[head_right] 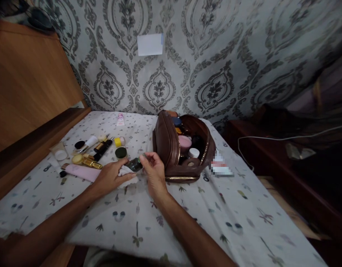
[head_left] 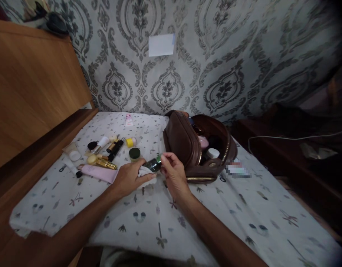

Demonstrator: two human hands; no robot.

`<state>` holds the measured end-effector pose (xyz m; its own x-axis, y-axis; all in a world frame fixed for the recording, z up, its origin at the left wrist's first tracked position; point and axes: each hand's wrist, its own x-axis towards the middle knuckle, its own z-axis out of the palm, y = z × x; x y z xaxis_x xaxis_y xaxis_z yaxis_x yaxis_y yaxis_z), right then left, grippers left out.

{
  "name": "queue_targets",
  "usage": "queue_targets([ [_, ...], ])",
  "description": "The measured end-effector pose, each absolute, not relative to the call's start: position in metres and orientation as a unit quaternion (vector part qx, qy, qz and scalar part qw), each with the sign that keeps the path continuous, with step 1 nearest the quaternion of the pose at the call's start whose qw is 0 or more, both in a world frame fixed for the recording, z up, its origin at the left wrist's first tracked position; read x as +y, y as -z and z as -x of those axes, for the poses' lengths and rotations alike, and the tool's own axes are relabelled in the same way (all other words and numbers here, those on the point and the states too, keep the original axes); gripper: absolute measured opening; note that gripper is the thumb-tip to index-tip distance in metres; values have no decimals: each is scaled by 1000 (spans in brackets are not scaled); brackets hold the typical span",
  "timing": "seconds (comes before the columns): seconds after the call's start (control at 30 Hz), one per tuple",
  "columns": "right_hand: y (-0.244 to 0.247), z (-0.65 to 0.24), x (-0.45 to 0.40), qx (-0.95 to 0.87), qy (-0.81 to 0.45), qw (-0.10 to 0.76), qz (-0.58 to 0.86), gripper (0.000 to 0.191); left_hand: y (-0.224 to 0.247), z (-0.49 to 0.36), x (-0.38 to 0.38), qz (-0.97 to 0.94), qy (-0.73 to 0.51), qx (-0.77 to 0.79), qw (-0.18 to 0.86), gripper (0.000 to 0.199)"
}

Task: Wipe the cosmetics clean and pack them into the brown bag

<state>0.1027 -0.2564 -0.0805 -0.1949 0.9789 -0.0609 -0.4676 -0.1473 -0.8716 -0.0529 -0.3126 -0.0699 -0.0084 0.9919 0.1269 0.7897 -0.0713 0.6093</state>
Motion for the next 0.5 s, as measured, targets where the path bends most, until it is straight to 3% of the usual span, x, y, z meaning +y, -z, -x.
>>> queue_targets([
  [0.17,82,-102,-255,-397,-661,538,340,39,68,54,-313,-674,-286,650,202,40],
  [0.5,84,-102,-258,-504,-594,538,322,22,76,67,-306,-644,-283,690,169,58],
])
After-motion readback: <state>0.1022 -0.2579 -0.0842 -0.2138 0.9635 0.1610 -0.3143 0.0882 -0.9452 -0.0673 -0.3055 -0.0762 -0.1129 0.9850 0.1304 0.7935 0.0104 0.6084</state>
